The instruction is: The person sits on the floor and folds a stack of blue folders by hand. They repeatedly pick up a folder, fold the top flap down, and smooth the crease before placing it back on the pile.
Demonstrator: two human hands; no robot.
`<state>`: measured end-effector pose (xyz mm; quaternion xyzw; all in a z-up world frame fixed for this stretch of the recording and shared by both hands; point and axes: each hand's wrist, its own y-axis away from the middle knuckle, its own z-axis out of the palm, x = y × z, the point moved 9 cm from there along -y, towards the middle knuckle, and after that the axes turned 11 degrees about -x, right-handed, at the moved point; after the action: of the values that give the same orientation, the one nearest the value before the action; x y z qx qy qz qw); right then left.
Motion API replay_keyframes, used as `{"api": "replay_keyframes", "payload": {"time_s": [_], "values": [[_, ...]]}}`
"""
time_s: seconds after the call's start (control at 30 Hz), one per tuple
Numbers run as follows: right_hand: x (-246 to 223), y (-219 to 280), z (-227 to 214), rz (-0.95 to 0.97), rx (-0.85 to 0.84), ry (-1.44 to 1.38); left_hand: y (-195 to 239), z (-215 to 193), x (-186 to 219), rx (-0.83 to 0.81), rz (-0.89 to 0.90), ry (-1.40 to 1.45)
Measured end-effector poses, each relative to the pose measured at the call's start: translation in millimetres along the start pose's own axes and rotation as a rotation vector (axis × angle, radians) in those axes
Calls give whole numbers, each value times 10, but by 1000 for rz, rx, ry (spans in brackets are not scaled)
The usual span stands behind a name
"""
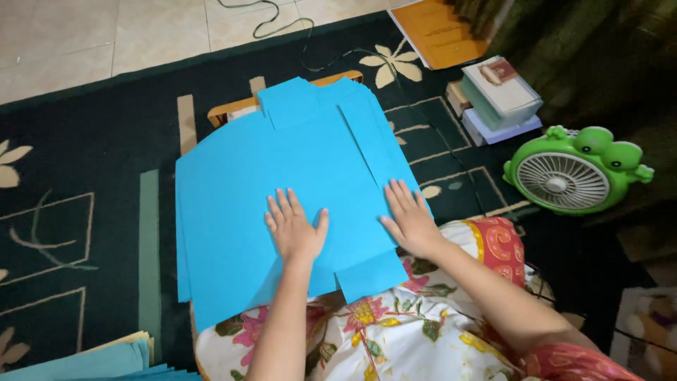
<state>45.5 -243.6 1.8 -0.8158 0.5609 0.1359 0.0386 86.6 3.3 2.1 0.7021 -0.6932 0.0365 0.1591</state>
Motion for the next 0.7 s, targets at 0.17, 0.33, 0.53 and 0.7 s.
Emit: {"api": "replay_keyframes", "payload": {"time_s": [0.17, 0.33, 0.53, 0.7], "values": [[67, 654, 286, -84, -83, -44, -38, 73, -34, -8, -12, -3], [43, 757, 322, -102, -146, -41, -47, 108, -42, -34, -17, 12], [-23, 316, 20, 4, -46, -198, -268, 188, -108, -22, -44, 5], [7, -352, 61, 308, -124, -16, -401, 196, -134, -37, -41, 15]]}}
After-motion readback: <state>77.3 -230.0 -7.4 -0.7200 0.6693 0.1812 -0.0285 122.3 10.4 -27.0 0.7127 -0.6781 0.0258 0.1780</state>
